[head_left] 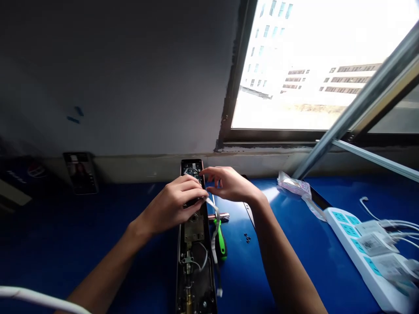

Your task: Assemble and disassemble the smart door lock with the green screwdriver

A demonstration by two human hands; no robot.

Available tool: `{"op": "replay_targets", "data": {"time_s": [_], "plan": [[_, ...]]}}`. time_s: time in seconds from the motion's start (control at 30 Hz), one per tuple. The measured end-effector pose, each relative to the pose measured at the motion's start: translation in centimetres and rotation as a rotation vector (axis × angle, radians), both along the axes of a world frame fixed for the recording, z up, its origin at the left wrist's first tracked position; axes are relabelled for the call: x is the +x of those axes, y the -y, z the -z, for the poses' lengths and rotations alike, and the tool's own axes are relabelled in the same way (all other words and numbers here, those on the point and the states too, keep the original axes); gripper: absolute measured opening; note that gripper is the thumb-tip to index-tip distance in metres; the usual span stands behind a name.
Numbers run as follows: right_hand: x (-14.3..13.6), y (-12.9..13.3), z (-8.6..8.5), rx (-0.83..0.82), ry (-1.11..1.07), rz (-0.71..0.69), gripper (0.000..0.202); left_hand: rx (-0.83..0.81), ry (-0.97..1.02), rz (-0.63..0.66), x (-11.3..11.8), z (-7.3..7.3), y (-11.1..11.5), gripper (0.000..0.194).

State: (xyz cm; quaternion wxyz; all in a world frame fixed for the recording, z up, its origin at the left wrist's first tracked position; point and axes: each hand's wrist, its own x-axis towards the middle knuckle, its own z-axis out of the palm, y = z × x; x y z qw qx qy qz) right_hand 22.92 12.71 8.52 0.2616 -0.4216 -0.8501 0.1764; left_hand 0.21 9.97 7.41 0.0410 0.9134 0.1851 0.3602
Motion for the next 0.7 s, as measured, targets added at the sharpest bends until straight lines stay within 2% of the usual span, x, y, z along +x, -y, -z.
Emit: {"op": "replay_targets", "data": {"time_s": [0.07,0.17,0.27,0.33,0.47,0.53,0.7], "plan": [[-0.9,-1.2,1.7,0.015,0.008,-0.015,0.051,0.005,0.076,-0.037,0.0,0.1,0.0,0.012],[-1.5,-2.5,3.8,0.055,-0.01,0.026,0.031,-0.017,0.112,-0.102,0.0,0.8,-0.4,0.008],[-1.7,-3.2,5.1,0.105,-0.054,0.033,0.024,-0.089,0.147,-0.105,-0.6,1.9,-1.4,0.026],[-1.8,-3.4,5.7,0.13,-0.091,0.042,0.022,-0.165,0.217,-0.137,-1.0,3.1,-2.3,0.041],[-2.3,-3.5,6.3,0.183,-0.177,0.096,0.017,-0.418,0.44,-0.398,-0.6,5.9,-3.5,0.05],[-2.8,-3.5,6.5,0.222,-0.211,0.121,0.022,-0.483,0.44,-0.44,0.2,6.9,-3.6,0.056],[-4.3,-3.2,6.9,0.295,-0.298,0.209,0.032,-0.483,0.436,-0.464,1.5,7.7,-3.2,0.05]]}}
